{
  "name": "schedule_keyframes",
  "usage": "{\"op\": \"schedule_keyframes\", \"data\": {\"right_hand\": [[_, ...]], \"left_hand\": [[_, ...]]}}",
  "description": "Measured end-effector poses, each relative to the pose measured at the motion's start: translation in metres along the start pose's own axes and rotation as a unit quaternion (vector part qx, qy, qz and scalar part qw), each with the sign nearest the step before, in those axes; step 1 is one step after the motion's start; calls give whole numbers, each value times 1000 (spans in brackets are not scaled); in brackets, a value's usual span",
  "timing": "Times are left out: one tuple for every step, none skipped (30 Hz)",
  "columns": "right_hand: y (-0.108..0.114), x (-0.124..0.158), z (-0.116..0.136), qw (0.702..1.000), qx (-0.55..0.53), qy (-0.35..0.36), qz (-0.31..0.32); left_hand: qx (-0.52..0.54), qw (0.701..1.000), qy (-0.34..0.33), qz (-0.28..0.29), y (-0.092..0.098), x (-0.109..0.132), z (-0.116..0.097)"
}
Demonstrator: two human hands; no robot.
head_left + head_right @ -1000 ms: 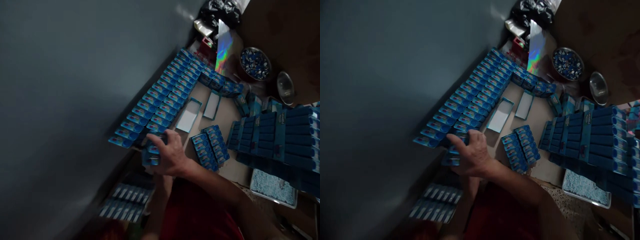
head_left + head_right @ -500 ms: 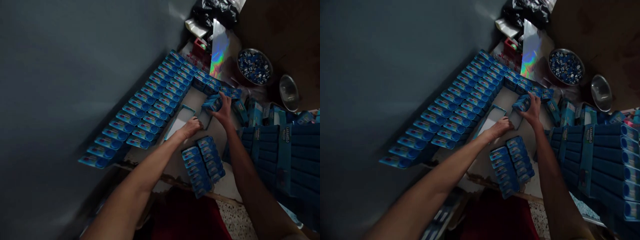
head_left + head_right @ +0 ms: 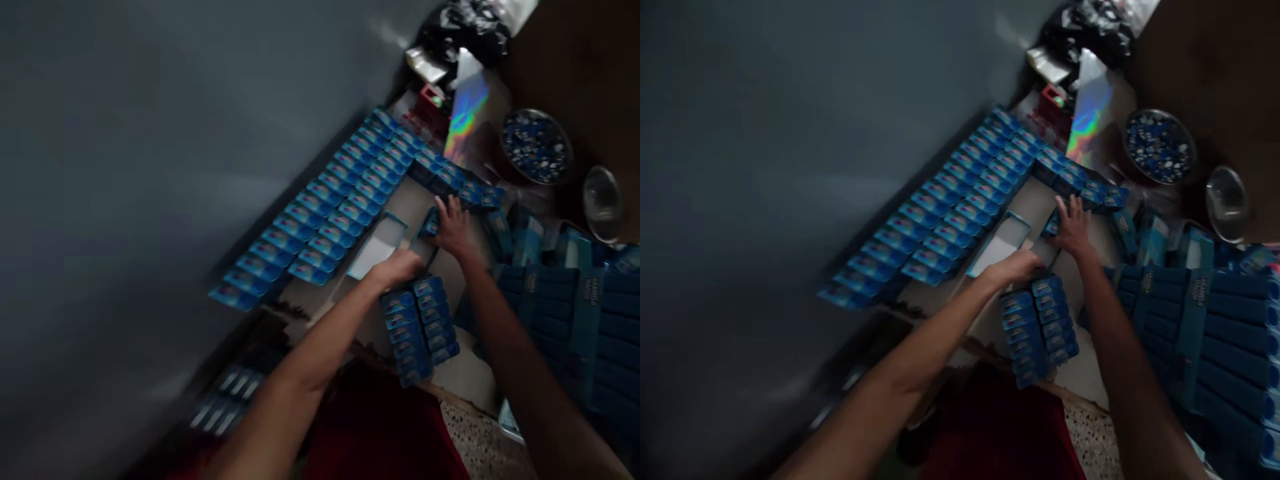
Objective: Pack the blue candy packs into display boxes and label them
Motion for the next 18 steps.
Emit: {"op": "schedule_keyframes", "data": {"right_hand": [[2,2,5,1000,-2,-3,-3],[5,5,14,1000,-12,-4,-22],[9,11,29,998,-32,3,-55],[10,19,49,994,-61,19,-91],[9,31,75,987,-94,45,-122],[5,44,105,978,-130,80,-140],[-4,59,138,971,-158,119,-135],[-17,72,172,966,-171,152,-117],[-31,83,201,966,-172,158,-107],[-45,91,227,969,-167,150,-99],[-59,96,248,973,-158,142,-90],[-71,98,265,977,-147,130,-82],[-82,97,277,980,-136,123,-73],[-91,95,286,983,-126,121,-62],[-98,93,292,984,-119,121,-53],[-104,91,294,985,-113,119,-46],[-107,89,295,987,-108,115,-42],[-110,89,295,988,-104,110,-39]], "left_hand": [[-1,1000,12,-12,8,9,-6],[-1,999,27,-37,17,23,-11],[-3,996,46,-77,26,42,-16],[-4,989,74,-131,35,66,-21],[-8,974,112,-197,44,95,-25],[-14,952,158,-261,51,127,-28],[-20,924,210,-319,56,162,-30],[-28,892,264,-367,59,197,-31],[-32,866,308,-391,59,229,-31],[-36,849,340,-403,59,257,-30],[-40,840,362,-403,59,281,-28],[-43,838,373,-396,58,300,-25],[-47,837,380,-391,58,316,-22],[-52,836,386,-386,58,328,-19],[-56,836,389,-383,58,337,-16],[-61,837,389,-381,58,344,-15],[-66,837,387,-381,57,349,-16],[-72,839,382,-381,55,353,-18]]}}
Point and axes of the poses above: each hand's wrist, its own x-axis away from the middle knuckle, its own y-axis out of the back of the hand, z = x × y, the point moved 5 cm from there along -x, towards the middle knuckle, and after that the axes turned 11 degrees about -x, right-handed, at the moved point
